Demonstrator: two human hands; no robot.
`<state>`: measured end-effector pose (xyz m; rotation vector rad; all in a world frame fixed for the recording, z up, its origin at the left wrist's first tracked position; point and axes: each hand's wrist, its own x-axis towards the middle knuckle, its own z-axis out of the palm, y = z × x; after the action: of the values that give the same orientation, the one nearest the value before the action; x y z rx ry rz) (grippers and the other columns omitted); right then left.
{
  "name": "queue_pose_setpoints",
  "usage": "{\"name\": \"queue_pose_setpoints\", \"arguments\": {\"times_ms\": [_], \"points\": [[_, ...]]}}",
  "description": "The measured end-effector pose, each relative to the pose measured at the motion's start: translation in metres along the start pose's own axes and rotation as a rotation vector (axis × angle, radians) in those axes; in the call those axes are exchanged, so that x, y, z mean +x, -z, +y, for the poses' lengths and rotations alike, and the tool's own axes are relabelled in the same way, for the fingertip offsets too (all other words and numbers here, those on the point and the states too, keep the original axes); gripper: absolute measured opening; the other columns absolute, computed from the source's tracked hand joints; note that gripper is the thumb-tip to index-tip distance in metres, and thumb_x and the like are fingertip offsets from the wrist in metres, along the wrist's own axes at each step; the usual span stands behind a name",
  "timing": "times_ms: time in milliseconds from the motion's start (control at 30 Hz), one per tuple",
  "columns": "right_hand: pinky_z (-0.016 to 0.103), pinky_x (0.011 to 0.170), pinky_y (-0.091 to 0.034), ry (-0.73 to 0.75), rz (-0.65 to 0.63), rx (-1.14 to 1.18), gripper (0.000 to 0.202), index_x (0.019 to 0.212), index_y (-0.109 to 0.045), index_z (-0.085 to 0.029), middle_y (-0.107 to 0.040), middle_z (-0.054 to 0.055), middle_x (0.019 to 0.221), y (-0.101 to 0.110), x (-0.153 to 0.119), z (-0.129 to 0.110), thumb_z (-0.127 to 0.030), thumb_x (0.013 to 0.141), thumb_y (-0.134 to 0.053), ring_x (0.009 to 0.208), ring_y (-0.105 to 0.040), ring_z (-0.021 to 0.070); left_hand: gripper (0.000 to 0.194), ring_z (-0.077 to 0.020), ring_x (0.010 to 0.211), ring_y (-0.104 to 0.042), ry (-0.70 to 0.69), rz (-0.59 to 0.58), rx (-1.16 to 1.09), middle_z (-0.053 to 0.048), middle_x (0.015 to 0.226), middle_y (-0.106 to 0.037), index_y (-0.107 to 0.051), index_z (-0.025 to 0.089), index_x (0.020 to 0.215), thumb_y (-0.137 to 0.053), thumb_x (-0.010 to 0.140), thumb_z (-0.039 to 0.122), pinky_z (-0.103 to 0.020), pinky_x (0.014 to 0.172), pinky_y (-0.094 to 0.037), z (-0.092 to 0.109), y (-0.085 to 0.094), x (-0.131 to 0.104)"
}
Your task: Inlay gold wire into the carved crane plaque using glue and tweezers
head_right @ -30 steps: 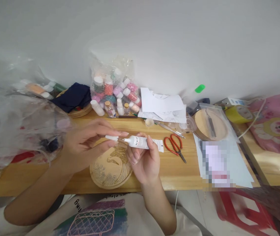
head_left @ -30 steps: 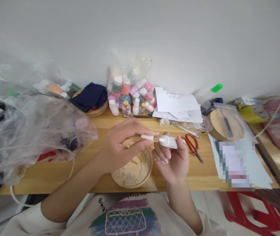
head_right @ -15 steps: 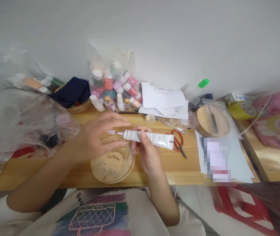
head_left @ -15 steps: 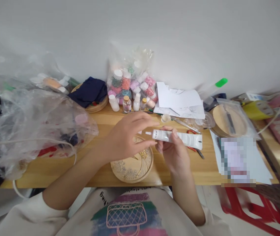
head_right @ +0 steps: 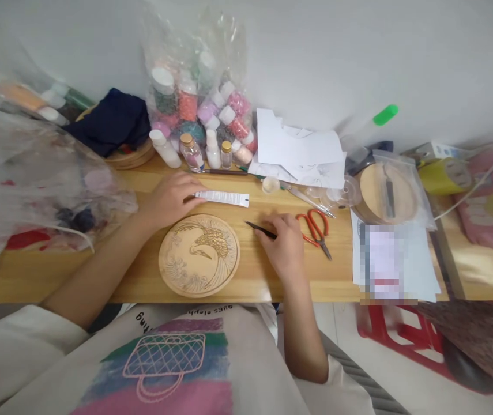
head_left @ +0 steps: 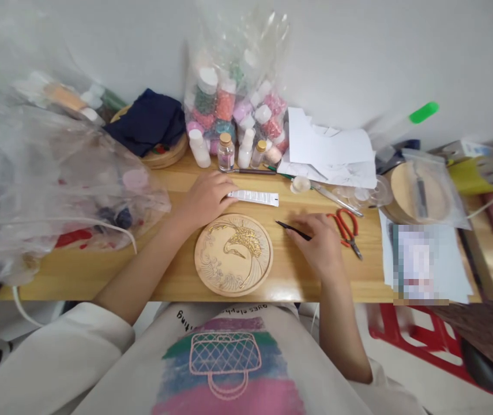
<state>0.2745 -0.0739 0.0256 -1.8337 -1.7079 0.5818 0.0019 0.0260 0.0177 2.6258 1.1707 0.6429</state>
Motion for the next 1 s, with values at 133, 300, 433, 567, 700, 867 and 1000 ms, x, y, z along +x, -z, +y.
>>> {"name": "queue_pose_setpoints", "arguments": {"times_ms": [133,300,433,567,700,867,1000], "points": [[0.044,0.08,-0.05,0.038,-0.048,0.008,0.014,0.083,-0.072,-0.02,-0.065,0.009,0.087,-0.001,-0.003,0.0,-0.033,0.082,-0.064,0.085,-0.059,0.0258,0.017,-0.0253,0.099,-0.061,0.042,0.072,0.022,-0.009,0.103,-0.07,-0.068,0.018,0.105,-0.06,0.091,0.026,-0.043,0.087,-0.05,-0.002,-0.008,-0.005],[0.036,0.069,-0.048,0.039,-0.036,0.169,0.011,0.084,-0.068,-0.022,-0.066,0.004,0.08,0.0,-0.006,-0.012,-0.033,0.084,-0.066,0.073,-0.057,0.0194,0.018,-0.0243,0.104,-0.06,0.046,0.229,0.066,-0.008,0.11,-0.067,-0.065,0.021,0.107,-0.061,0.09,0.02,-0.042,0.089,-0.049,0.008,-0.011,-0.008],[0.029,0.06,-0.046,0.029,0.095,0.608,0.014,0.097,-0.068,-0.028,-0.065,-0.001,0.08,0.007,-0.012,-0.034,-0.028,0.083,-0.072,0.068,-0.058,0.0142,0.012,-0.0222,0.096,-0.06,0.019,0.318,0.052,-0.007,0.102,-0.067,-0.065,0.021,0.1,-0.055,0.093,0.018,-0.039,0.084,-0.049,0.018,-0.013,-0.009],[0.026,0.046,-0.036,-0.029,0.028,1.072,0.006,0.089,-0.075,-0.033,-0.062,-0.001,0.07,0.014,-0.011,-0.056,-0.032,0.086,-0.069,0.052,-0.05,0.0107,0.014,-0.0201,0.089,-0.06,-0.043,0.323,-0.02,-0.006,0.096,-0.066,-0.064,0.019,0.099,-0.05,0.095,0.018,-0.036,0.078,-0.048,0.022,-0.014,-0.01],[0.028,0.048,-0.039,-0.111,-0.063,1.154,0.021,0.099,-0.075,-0.037,-0.061,-0.002,0.067,0.004,-0.008,-0.066,-0.039,0.078,-0.076,0.055,-0.051,0.0136,0.016,-0.0187,0.089,-0.061,-0.022,0.297,-0.045,-0.005,0.094,-0.066,-0.064,0.019,0.098,-0.049,0.096,0.017,-0.034,0.077,-0.049,0.022,-0.013,-0.012],[0.034,0.069,-0.049,0.016,-0.064,0.681,0.01,0.089,-0.078,-0.03,-0.069,0.002,0.079,-0.017,-0.01,-0.064,-0.033,0.086,-0.069,0.073,-0.061,0.0176,0.018,-0.0193,0.088,-0.06,0.005,0.267,-0.064,-0.005,0.092,-0.065,-0.064,0.019,0.095,-0.047,0.096,0.017,-0.035,0.077,-0.048,0.021,-0.013,-0.012],[0.031,0.07,-0.051,0.075,-0.114,0.474,0.019,0.102,-0.075,-0.029,-0.073,0.001,0.088,-0.025,-0.011,-0.056,-0.023,0.084,-0.071,0.078,-0.064,0.0167,0.021,-0.0206,0.089,-0.059,0.013,0.24,-0.097,-0.007,0.092,-0.064,-0.065,0.018,0.095,-0.044,0.097,0.017,-0.036,0.077,-0.047,0.021,-0.013,-0.012]]}}
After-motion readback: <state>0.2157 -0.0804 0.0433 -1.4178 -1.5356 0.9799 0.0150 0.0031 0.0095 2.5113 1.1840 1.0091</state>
